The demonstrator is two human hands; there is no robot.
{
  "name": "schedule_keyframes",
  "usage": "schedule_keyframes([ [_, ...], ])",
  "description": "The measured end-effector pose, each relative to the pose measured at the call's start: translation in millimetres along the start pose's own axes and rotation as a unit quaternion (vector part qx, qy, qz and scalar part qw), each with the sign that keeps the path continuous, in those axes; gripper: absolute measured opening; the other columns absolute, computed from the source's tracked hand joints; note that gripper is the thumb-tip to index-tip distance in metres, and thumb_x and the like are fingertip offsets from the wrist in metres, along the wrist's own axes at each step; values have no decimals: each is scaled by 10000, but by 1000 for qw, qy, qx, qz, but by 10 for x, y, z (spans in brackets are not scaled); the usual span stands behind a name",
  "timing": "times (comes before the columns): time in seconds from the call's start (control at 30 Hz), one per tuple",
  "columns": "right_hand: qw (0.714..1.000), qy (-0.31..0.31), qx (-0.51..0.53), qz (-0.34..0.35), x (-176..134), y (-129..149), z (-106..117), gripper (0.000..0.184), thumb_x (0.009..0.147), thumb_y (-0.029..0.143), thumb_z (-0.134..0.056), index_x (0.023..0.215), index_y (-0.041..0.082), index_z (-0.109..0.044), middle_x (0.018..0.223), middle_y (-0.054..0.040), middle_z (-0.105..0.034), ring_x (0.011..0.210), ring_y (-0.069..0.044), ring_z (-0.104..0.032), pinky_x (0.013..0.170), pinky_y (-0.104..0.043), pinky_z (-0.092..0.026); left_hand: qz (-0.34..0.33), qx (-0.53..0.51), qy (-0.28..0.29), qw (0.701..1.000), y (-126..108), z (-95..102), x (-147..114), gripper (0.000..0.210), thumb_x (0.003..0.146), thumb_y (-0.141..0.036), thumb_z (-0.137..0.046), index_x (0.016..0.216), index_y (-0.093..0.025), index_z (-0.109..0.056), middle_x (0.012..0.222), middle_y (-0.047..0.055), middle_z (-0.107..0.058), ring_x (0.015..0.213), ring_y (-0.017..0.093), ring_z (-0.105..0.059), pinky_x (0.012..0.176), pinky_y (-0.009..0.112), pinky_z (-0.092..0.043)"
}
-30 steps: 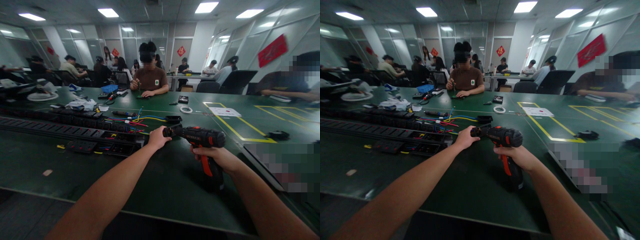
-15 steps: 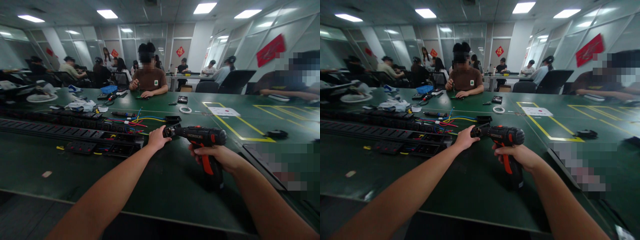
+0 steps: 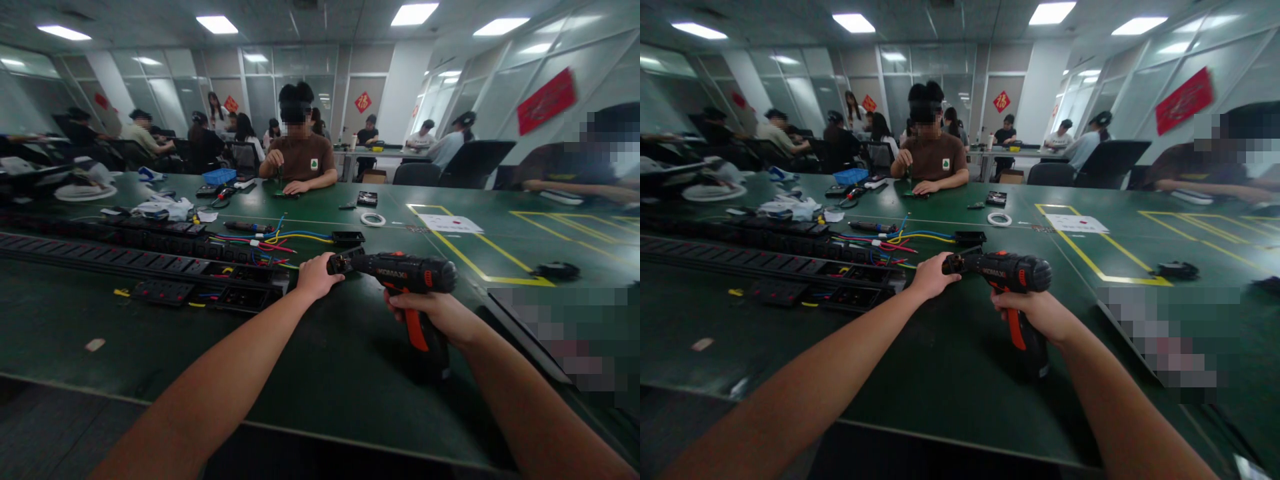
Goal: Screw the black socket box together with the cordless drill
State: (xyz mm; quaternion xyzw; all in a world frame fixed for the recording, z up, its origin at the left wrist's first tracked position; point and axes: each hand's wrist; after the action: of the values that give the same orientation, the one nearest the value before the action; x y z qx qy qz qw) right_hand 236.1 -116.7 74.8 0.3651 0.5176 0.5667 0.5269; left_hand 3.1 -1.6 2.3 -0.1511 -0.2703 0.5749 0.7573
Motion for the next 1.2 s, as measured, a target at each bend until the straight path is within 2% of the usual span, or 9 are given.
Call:
schedule_keyframes([
  [1.2, 1000, 13, -14, 5, -7, 3, 1, 226, 677, 386, -808, 780, 206, -717, 665, 3, -646, 631, -190, -598, 621, -326, -461, -2, 12, 5, 1000, 10, -10, -1, 599, 848, -455, -800, 1387, -297, -591, 1327, 66, -719, 1242, 296, -652, 1063, 422, -443],
])
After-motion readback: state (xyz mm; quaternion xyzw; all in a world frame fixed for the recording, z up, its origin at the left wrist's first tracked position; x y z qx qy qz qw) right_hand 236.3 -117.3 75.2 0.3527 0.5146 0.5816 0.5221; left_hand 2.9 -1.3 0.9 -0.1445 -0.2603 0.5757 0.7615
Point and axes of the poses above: each hand's wrist, its own x-axis towards the middle knuckle, its own z-axis out of the back of the hand, y = z × x
